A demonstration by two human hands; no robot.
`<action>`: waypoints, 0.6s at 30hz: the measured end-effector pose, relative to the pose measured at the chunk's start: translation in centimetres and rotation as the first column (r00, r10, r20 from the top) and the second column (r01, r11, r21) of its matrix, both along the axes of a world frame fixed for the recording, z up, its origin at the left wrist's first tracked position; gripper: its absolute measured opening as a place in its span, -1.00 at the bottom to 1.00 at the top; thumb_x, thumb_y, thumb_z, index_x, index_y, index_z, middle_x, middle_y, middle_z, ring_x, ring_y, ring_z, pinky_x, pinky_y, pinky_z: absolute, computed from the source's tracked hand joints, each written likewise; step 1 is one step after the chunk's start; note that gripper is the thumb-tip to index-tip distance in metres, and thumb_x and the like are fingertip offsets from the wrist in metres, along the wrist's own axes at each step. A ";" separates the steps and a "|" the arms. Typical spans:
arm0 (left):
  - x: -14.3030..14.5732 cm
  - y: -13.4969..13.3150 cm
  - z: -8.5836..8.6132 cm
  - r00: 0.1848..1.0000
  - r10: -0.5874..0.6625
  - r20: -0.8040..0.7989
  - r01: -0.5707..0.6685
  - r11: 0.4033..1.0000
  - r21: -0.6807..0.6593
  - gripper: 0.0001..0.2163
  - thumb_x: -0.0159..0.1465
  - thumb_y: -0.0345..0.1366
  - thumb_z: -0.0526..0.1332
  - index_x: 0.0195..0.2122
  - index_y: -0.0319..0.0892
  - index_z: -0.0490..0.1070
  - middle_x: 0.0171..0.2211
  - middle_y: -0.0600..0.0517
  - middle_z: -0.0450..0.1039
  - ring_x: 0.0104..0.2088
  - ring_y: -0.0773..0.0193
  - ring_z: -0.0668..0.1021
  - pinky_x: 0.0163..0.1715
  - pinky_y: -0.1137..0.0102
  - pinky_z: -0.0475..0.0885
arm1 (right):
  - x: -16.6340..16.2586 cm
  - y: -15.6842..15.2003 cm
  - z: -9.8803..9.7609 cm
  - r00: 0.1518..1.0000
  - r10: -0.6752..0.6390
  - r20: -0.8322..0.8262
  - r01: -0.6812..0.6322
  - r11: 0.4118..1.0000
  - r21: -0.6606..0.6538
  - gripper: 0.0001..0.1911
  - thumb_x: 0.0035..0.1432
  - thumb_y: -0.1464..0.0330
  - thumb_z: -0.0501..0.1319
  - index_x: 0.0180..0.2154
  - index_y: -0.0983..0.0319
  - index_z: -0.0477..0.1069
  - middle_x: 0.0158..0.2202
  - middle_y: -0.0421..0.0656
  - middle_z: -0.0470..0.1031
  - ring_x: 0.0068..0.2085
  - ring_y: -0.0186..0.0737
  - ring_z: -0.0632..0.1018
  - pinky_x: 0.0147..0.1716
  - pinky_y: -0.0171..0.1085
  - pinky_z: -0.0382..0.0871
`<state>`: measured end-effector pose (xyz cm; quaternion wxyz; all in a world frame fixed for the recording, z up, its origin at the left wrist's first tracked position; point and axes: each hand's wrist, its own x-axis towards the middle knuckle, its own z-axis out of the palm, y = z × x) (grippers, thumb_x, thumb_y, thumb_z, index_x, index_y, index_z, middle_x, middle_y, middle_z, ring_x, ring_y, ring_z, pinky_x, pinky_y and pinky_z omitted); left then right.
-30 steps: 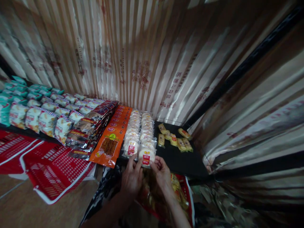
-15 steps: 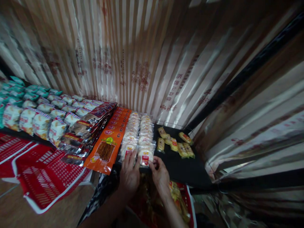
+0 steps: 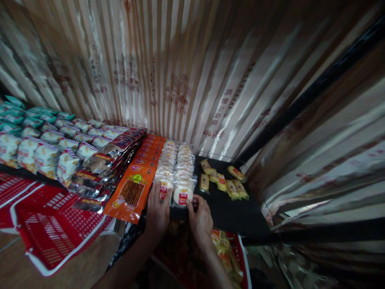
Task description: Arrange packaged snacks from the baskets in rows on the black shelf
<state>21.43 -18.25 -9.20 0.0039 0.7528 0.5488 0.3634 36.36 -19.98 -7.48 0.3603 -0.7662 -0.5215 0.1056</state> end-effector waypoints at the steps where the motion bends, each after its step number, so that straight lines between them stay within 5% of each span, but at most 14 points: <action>1: 0.0 0.1 -0.1 1.000 -0.006 0.005 0.006 1.000 0.005 -0.61 0.25 -0.45 0.02 0.11 -0.14 0.26 0.28 -0.16 -0.10 0.28 -0.07 -0.05 0.13 0.00 0.16 | -0.1 0.1 0.0 1.000 -0.004 0.020 0.004 1.000 -0.012 -0.70 0.09 0.13 0.08 -0.24 0.18 0.38 -0.32 -0.12 0.45 -0.23 -0.12 0.45 -0.22 -0.22 0.28; 6: -0.1 0.0 -0.9 0.999 -0.023 -0.022 0.023 1.000 -0.015 -0.58 0.26 -0.44 0.01 0.15 -0.10 0.21 0.29 -0.14 -0.11 0.29 -0.05 -0.10 0.17 -0.04 0.03 | -0.2 0.0 0.3 1.000 -0.002 -0.001 0.002 1.000 -0.030 -0.64 0.12 0.13 0.04 -0.20 0.23 0.39 -0.29 -0.08 0.44 -0.26 -0.14 0.44 -0.20 -0.20 0.28; 11: -0.7 -0.7 -0.6 0.999 -0.040 0.004 0.040 0.999 -0.005 -0.57 0.26 -0.44 -0.03 0.17 -0.17 0.17 0.28 -0.20 -0.08 0.29 -0.05 -0.11 0.17 -0.05 -0.01 | 0.1 -2.7 -0.4 0.981 0.009 -0.196 0.012 0.994 0.109 -0.55 0.15 0.13 0.01 -0.07 0.30 0.32 -0.13 0.03 0.43 -0.21 -0.17 0.45 -0.26 -0.23 0.34; 15: -1.4 -3.5 -0.8 0.945 -0.312 0.096 0.311 0.950 0.028 -0.67 0.25 -0.45 -0.06 -0.02 -0.24 0.37 0.09 -0.18 0.28 0.21 0.09 0.18 0.14 0.10 0.18 | 0.1 -7.1 -3.5 0.972 0.066 -0.225 -0.055 0.997 0.052 -0.66 0.19 0.17 -0.02 -0.17 0.24 0.36 -0.20 -0.04 0.49 -0.21 -0.18 0.49 -0.22 -0.21 0.35; 18: -1.0 -6.4 -2.4 0.878 -0.431 0.210 0.470 0.860 -0.198 -0.69 0.22 -0.46 -0.06 -0.16 -0.20 0.43 -0.11 -0.11 0.43 -0.03 0.25 0.44 -0.03 0.28 0.40 | 0.9 -9.5 -6.2 0.979 0.186 -0.076 -0.192 0.979 -0.068 -0.69 0.18 0.22 -0.04 -0.28 0.20 0.42 -0.28 -0.08 0.52 -0.22 -0.15 0.49 -0.19 -0.17 0.35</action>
